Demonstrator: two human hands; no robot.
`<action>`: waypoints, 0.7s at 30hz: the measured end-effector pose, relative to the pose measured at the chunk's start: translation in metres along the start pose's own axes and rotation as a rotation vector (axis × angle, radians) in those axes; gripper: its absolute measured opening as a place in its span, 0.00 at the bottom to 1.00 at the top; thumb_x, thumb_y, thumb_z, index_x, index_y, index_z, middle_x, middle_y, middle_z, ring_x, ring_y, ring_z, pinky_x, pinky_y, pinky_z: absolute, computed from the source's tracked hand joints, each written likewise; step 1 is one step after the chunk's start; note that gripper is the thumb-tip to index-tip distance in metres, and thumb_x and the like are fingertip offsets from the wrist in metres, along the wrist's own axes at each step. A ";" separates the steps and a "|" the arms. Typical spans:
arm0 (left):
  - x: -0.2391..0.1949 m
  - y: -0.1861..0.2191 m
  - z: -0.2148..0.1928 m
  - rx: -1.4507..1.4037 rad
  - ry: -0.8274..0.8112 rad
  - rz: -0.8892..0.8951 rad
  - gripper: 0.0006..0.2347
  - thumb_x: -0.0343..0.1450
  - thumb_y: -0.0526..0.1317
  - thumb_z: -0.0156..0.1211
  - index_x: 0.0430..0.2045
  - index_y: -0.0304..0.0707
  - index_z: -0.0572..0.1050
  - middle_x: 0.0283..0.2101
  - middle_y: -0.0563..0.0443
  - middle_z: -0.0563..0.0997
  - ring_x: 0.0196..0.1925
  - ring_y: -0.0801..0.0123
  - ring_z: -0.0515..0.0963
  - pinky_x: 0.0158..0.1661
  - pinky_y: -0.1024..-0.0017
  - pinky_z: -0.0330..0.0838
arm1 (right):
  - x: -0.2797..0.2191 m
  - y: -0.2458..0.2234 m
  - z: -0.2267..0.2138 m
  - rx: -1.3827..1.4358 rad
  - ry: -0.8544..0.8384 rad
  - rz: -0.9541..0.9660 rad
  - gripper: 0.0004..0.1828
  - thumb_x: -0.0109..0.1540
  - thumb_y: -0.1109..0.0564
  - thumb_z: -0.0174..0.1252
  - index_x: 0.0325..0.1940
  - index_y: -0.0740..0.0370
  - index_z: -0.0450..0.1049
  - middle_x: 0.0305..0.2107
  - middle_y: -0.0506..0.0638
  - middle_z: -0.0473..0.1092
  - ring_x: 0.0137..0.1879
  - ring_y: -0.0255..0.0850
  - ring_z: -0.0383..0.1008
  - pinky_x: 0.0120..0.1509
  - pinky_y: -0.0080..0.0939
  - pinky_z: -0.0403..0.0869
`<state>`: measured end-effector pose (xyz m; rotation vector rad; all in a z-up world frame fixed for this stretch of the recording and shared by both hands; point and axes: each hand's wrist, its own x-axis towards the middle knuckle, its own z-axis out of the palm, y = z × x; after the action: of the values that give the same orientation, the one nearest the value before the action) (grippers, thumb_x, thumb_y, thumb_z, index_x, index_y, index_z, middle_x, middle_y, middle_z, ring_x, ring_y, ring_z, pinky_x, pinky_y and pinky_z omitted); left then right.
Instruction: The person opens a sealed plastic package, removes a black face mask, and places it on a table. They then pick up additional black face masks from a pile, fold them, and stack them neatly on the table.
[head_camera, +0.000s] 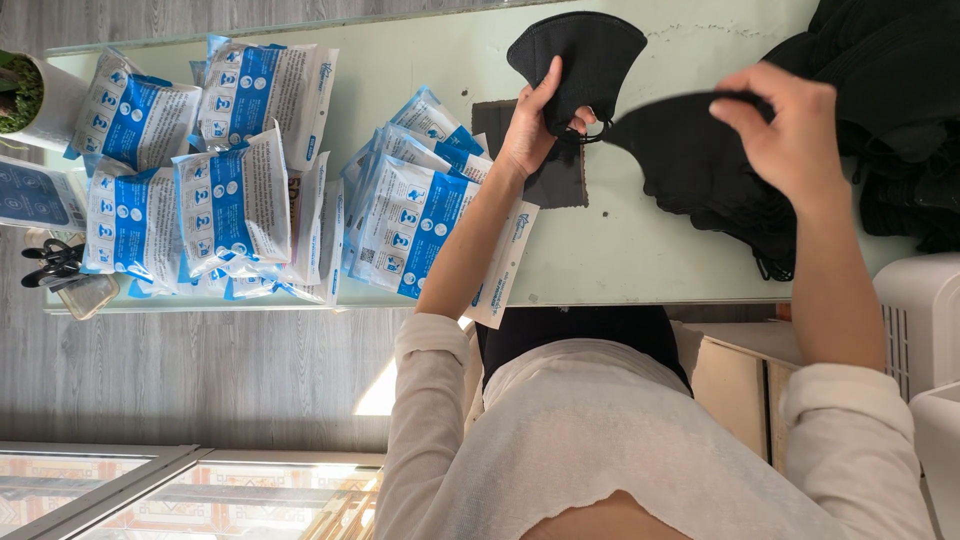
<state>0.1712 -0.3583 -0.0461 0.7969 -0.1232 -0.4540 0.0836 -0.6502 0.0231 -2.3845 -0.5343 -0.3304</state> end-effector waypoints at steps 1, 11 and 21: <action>0.001 -0.003 -0.001 0.001 0.000 -0.002 0.24 0.70 0.55 0.58 0.33 0.22 0.78 0.22 0.31 0.82 0.24 0.56 0.81 0.29 0.70 0.77 | 0.006 -0.007 0.001 0.001 0.001 0.002 0.03 0.77 0.71 0.66 0.54 0.76 0.79 0.43 0.59 0.76 0.44 0.46 0.73 0.46 0.41 0.67; 0.010 -0.024 -0.021 -0.075 -0.039 -0.142 0.20 0.67 0.63 0.50 0.28 0.46 0.67 0.27 0.55 0.69 0.30 0.67 0.76 0.30 0.72 0.71 | 0.062 -0.019 0.050 0.260 0.056 0.115 0.04 0.73 0.65 0.65 0.49 0.68 0.76 0.41 0.52 0.75 0.49 0.41 0.74 0.56 0.39 0.73; 0.002 -0.018 -0.006 0.167 -0.316 -0.062 0.42 0.68 0.70 0.35 0.54 0.20 0.69 0.39 0.25 0.86 0.43 0.46 0.87 0.46 0.59 0.84 | 0.071 -0.001 0.088 0.280 0.286 0.068 0.12 0.77 0.52 0.55 0.50 0.66 0.69 0.53 0.57 0.70 0.45 0.42 0.68 0.38 0.38 0.64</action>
<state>0.1683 -0.3659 -0.0634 0.8902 -0.4350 -0.6330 0.1541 -0.5713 -0.0169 -2.0364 -0.3401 -0.5207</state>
